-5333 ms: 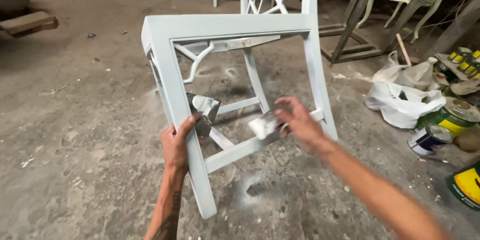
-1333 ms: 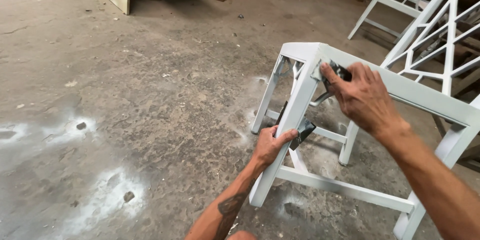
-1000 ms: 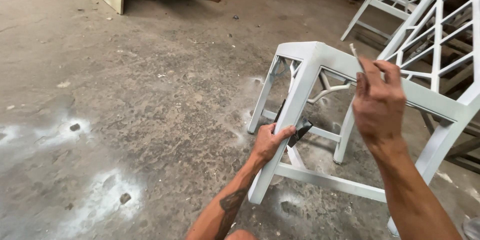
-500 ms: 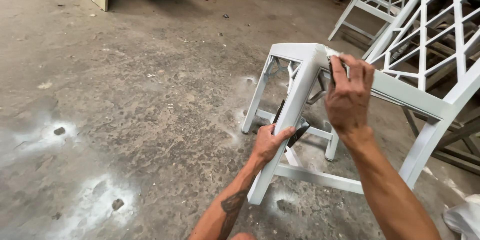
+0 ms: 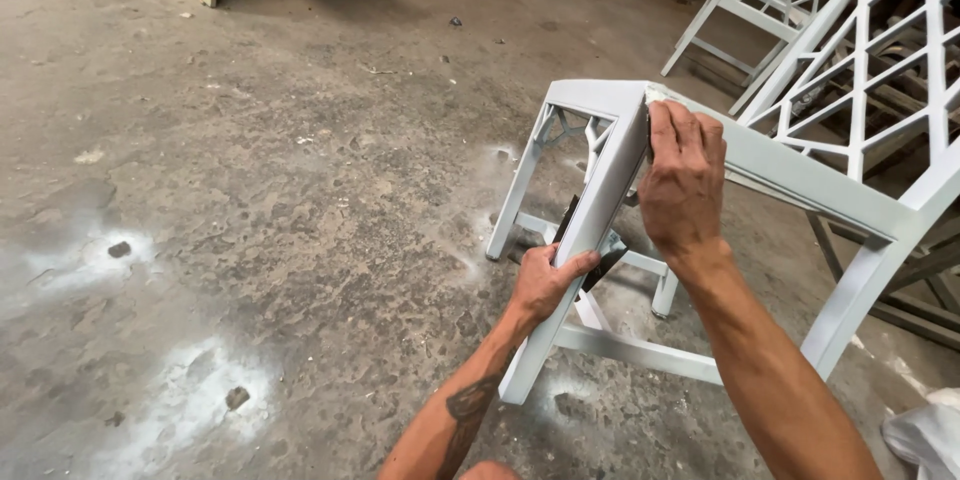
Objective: Repairing and finishing a white chair frame by applying filler and sanding joints with a putty knife and sandpaper.
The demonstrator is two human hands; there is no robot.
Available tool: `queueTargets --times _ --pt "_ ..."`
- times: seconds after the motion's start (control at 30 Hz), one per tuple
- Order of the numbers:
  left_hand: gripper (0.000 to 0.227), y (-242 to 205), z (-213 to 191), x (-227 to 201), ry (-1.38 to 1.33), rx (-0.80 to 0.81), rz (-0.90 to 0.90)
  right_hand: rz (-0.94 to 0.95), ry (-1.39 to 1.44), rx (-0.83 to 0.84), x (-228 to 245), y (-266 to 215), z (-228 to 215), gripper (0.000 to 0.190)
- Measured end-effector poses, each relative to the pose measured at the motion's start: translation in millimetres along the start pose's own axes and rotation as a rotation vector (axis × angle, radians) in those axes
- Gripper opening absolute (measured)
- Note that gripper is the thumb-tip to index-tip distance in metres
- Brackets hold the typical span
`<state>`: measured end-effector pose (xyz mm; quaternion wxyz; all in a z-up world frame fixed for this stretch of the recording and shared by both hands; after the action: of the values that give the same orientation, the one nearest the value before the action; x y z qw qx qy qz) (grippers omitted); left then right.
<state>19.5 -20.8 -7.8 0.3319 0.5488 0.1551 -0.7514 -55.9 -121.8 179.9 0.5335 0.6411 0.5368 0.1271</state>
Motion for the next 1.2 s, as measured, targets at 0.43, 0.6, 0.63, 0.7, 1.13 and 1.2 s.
queueTargets --times 0.43,0.6,0.63,0.7,1.13,1.2 --pt "0.042 -16.2 0.2 -18.7 0.056 -0.006 0.009 0.006 0.068 0.201 20.6 -21.6 -13.1 0.054" --pt "0.041 -10.1 0.7 -9.9 0.067 -0.007 0.018 0.069 0.1 0.284 39.5 -40.0 -19.7 0.05" --pt "0.039 -7.0 0.5 -3.6 0.046 -0.005 0.031 0.049 0.096 0.265 41.4 -47.8 -15.7 0.051" --pt "0.037 -9.0 2.0 -5.9 0.023 -0.004 0.038 0.029 0.092 0.251 47.2 -60.9 -12.7 0.052" --pt "0.027 14.6 8.2 34.1 -0.08 0.01 0.049 -0.04 0.062 0.198 78.2 -100.5 -23.4 0.064" --pt "0.026 8.3 6.6 23.5 -0.079 0.011 0.052 -0.029 0.08 0.192 73.0 -95.8 -36.6 0.067"
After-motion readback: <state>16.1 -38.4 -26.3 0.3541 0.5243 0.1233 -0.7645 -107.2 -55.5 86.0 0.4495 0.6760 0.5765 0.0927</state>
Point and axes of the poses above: each hand's wrist, its own y-axis towards the middle knuckle, its own z-axis out of the palm, x = y × z, the point moved 2 cm from there along y, towards the middle knuckle, and after that the axes turned 3 degrees about -x, right-handed, at the moved point
